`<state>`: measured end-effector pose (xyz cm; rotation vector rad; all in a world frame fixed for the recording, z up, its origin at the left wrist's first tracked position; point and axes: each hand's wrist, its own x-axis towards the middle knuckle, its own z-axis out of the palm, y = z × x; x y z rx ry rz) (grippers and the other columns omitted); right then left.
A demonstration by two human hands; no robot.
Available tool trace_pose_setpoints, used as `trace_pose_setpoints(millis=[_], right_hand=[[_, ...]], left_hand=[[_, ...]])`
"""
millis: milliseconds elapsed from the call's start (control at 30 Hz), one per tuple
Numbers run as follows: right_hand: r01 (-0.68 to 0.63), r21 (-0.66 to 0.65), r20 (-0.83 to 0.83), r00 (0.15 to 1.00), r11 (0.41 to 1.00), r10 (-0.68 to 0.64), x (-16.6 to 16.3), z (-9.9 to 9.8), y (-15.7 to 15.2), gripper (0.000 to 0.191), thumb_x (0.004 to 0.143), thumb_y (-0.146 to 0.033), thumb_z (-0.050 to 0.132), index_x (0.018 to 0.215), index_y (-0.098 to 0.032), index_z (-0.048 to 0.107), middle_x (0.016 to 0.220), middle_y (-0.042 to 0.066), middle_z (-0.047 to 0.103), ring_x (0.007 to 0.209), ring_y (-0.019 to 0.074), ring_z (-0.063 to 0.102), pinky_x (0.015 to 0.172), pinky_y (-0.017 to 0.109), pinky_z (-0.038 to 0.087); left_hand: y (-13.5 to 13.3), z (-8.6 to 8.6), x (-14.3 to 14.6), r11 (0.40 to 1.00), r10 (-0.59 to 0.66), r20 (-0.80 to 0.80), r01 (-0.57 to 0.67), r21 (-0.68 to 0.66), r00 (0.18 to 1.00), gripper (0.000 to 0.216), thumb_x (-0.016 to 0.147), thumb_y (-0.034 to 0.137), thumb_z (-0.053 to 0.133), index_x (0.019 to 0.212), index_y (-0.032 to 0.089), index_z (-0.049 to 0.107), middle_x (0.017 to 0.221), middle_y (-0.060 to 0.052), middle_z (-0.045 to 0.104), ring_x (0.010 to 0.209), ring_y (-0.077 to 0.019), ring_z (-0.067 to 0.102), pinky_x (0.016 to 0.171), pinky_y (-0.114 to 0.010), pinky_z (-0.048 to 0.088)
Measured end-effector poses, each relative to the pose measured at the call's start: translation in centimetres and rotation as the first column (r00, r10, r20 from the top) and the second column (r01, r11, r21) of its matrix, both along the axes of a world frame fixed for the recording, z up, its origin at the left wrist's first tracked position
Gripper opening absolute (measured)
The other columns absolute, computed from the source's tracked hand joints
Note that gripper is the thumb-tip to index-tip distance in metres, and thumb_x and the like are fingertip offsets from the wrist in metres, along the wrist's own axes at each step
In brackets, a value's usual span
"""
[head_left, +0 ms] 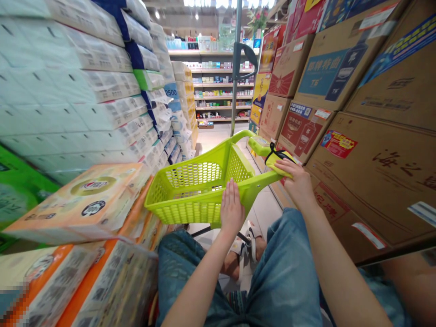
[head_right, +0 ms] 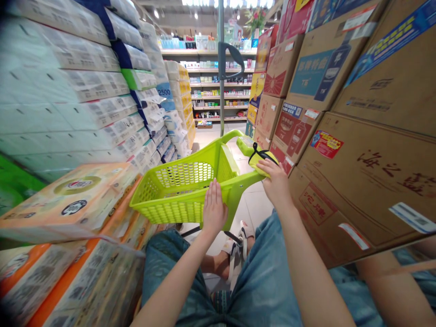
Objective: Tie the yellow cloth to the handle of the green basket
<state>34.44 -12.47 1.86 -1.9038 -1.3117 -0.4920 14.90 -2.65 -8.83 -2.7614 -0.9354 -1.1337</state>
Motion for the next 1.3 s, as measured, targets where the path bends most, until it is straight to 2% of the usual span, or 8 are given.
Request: trace_pose_setpoints(millis=[167,400,600,767,867,1033,1167,1300], right_hand=[[0.15,-0.029,0.112,0.983,0.988,-0.146,-4.9,-1.0,1.6,0.057,0.071,0.001,0.042,0.12,-0.012,0.069,0.129,0.011,0.068,0.131,0.0271,0.053,0.119,0.053,0.028],[0.013,-0.184,0.195,0.98,0.983,0.024,-12.8,-2.9,4.7,0.051,0.079,0.0,0.043,0.122,-0.014,0.067,0.133,0.009,0.066,0.131,0.0233,0.053,0.117,0.043,0.03],[-0.091,-0.194,0.187,0.974,0.977,0.128,-9.8,-2.1,2.4,0.061,0.074,0.003,0.042,0.123,-0.024,0.067,0.132,0.002,0.067,0.131,0.019,0.054,0.119,0.048,0.024],[0.034,-0.054,0.168,0.985,0.998,-0.024,-2.9,-0.6,-0.2,0.059,0.075,-0.001,0.043,0.121,-0.029,0.068,0.13,0.0,0.068,0.13,0.0201,0.055,0.118,0.053,0.025],[0.103,0.024,0.12,0.987,0.994,-0.105,-1.1,-0.5,-0.2,0.058,0.074,-0.003,0.044,0.121,-0.026,0.069,0.128,0.003,0.069,0.13,0.0214,0.055,0.114,0.052,0.032],[0.154,-0.048,0.161,0.976,0.987,-0.144,-5.7,-1.7,1.3,0.059,0.076,0.0,0.043,0.129,-0.016,0.063,0.136,0.01,0.064,0.136,0.0246,0.049,0.116,0.05,0.029],[0.039,-0.175,0.159,0.987,0.984,-0.01,-11.4,-3.2,3.2,0.058,0.078,0.001,0.04,0.13,-0.013,0.062,0.14,0.008,0.061,0.136,0.0223,0.048,0.117,0.044,0.028],[-0.053,-0.194,0.141,0.987,0.98,0.081,-13.5,-3.9,4.1,0.056,0.08,0.0,0.042,0.131,-0.016,0.061,0.141,0.007,0.06,0.137,0.0206,0.048,0.117,0.043,0.028]], left_hand=[[0.1,-0.1,0.0,1.0,-0.013,0.001,0.013,0.001,1.0,0.086,0.079,0.007,0.046,0.155,0.001,0.008,0.163,-0.019,0.02,0.153,-0.0247,0.011,0.123,-0.044,0.026],[-0.1,-0.2,0.3,0.998,0.056,0.007,-0.056,0.028,0.998,0.074,0.089,0.012,0.042,0.156,0.005,0.012,0.161,-0.018,0.028,0.151,-0.0245,0.019,0.121,-0.044,0.03],[0.0,0.1,-0.1,0.999,-0.003,-0.011,0.003,0.032,1.0,0.082,0.082,0.009,0.045,0.155,0.003,0.009,0.162,-0.019,0.026,0.152,-0.025,0.017,0.121,-0.045,0.03],[0.0,0.2,-0.3,1.0,-0.02,0.005,0.02,0.023,1.0,0.086,0.078,0.007,0.045,0.155,0.003,0.008,0.163,-0.019,0.021,0.152,-0.0245,0.012,0.122,-0.045,0.029],[0.0,0.2,-0.3,1.0,-0.025,0.008,0.025,0.015,1.0,0.086,0.078,0.007,0.046,0.155,0.003,0.009,0.163,-0.019,0.02,0.153,-0.025,0.012,0.122,-0.046,0.029],[-0.1,0.1,-0.2,1.0,-0.014,0.004,0.014,0.013,1.0,0.083,0.079,0.008,0.046,0.155,0.002,0.011,0.163,-0.019,0.021,0.153,-0.0245,0.012,0.122,-0.046,0.029],[-0.1,-0.1,0.1,0.999,0.025,-0.005,-0.024,0.025,1.0,0.078,0.084,0.01,0.043,0.155,0.002,0.011,0.162,-0.019,0.025,0.152,-0.0248,0.015,0.121,-0.045,0.03],[0.0,-0.2,0.1,0.997,0.054,-0.014,-0.054,0.048,0.998,0.073,0.088,0.013,0.041,0.156,0.005,0.013,0.161,-0.018,0.029,0.151,-0.024,0.019,0.121,-0.044,0.03]])
